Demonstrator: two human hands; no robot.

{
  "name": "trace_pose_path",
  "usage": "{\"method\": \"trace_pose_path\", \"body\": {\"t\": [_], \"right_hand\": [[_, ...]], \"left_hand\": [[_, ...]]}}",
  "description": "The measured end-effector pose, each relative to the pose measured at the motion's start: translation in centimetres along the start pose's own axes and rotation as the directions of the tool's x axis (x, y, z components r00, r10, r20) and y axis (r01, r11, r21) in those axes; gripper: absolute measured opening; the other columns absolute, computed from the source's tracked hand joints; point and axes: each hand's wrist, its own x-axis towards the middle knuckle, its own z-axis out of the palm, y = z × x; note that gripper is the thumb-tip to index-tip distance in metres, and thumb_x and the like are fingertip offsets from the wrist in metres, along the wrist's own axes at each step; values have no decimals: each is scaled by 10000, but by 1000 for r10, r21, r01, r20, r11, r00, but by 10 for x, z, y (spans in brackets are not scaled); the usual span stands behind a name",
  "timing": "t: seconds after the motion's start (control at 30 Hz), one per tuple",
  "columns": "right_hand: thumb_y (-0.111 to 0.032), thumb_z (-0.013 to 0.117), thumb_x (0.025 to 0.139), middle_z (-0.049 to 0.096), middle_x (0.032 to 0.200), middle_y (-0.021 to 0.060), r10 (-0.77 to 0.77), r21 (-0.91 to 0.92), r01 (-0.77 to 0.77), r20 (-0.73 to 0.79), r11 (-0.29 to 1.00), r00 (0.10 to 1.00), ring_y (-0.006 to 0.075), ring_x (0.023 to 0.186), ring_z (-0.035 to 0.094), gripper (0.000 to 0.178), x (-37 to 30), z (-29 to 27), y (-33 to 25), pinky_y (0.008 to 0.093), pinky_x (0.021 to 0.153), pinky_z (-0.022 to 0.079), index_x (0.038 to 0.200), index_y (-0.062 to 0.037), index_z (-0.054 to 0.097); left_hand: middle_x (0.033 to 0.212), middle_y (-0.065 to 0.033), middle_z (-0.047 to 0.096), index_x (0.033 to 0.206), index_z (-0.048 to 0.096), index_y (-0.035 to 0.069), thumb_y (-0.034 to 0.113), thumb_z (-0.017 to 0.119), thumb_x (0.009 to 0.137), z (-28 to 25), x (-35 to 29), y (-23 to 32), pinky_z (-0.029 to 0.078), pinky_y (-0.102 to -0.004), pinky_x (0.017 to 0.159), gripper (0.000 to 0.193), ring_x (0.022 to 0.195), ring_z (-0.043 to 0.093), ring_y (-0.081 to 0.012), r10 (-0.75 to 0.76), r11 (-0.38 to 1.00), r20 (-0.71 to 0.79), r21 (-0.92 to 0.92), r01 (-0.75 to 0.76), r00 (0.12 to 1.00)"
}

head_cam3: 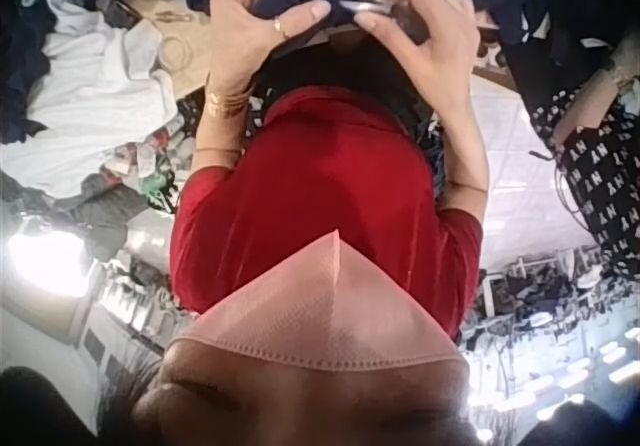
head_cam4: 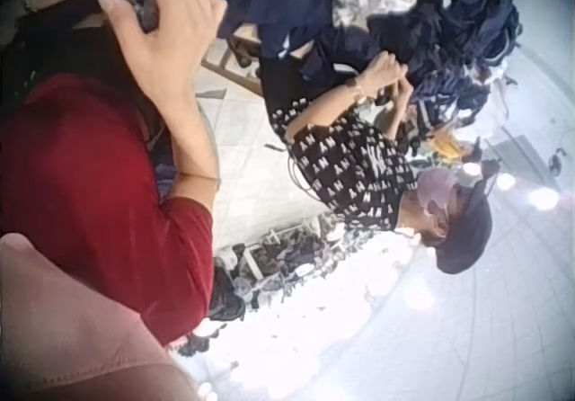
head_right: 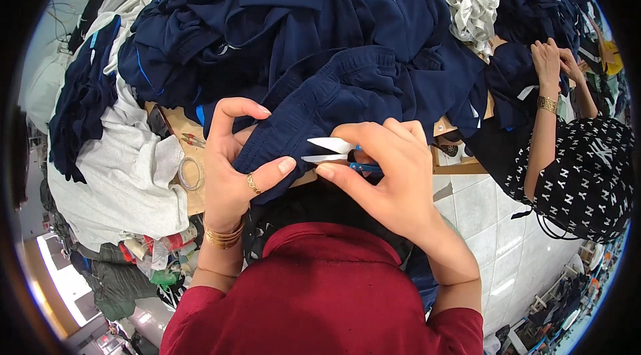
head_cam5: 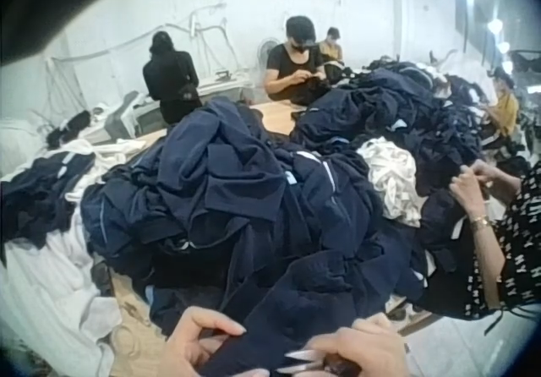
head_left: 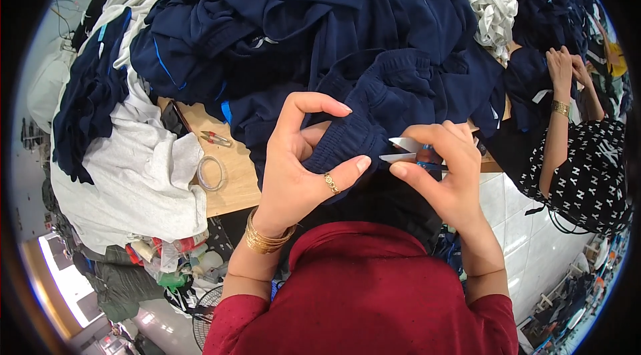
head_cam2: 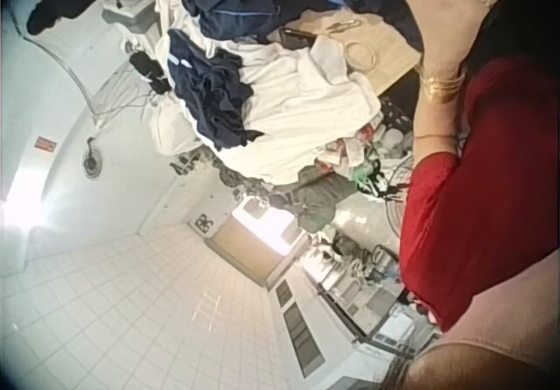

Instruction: Trimming excess threads from garments using a pair of small scissors.

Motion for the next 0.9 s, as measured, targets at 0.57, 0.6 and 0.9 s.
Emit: {"method": "trace_pose_path", "body": {"t": [0.57,0.6,0.9], "right_hand": [[-248,746,694,509,604,-28,-214,-356,195,-16,914,977,157,545,430,215,0,-2,-6,305,609,305,808,-100,640],[-248,745,695,509,607,-27,-213,-362,194,-14,912,977,157,547,434,215,0,-3,-7,305,611,304,811,-100,640],[-266,739,693,501,613,-19,-209,-368,208,39,906,977,162,548,426,235,-1,-6,-8,310,610,289,831,-103,643]], "left_hand": [[935,-84,595,1111,433,27,-39,712,727,-1,0,-1,501,-207,700,480,809,621,-107,37,995,16,97,-38,999],[952,-80,582,1109,435,24,-38,713,726,0,0,-2,501,-207,700,477,815,620,-107,45,994,17,95,-46,999],[1000,-71,549,1106,445,19,-37,714,726,-1,-1,-1,500,-203,696,468,825,616,-104,64,989,40,133,-68,997]]}}
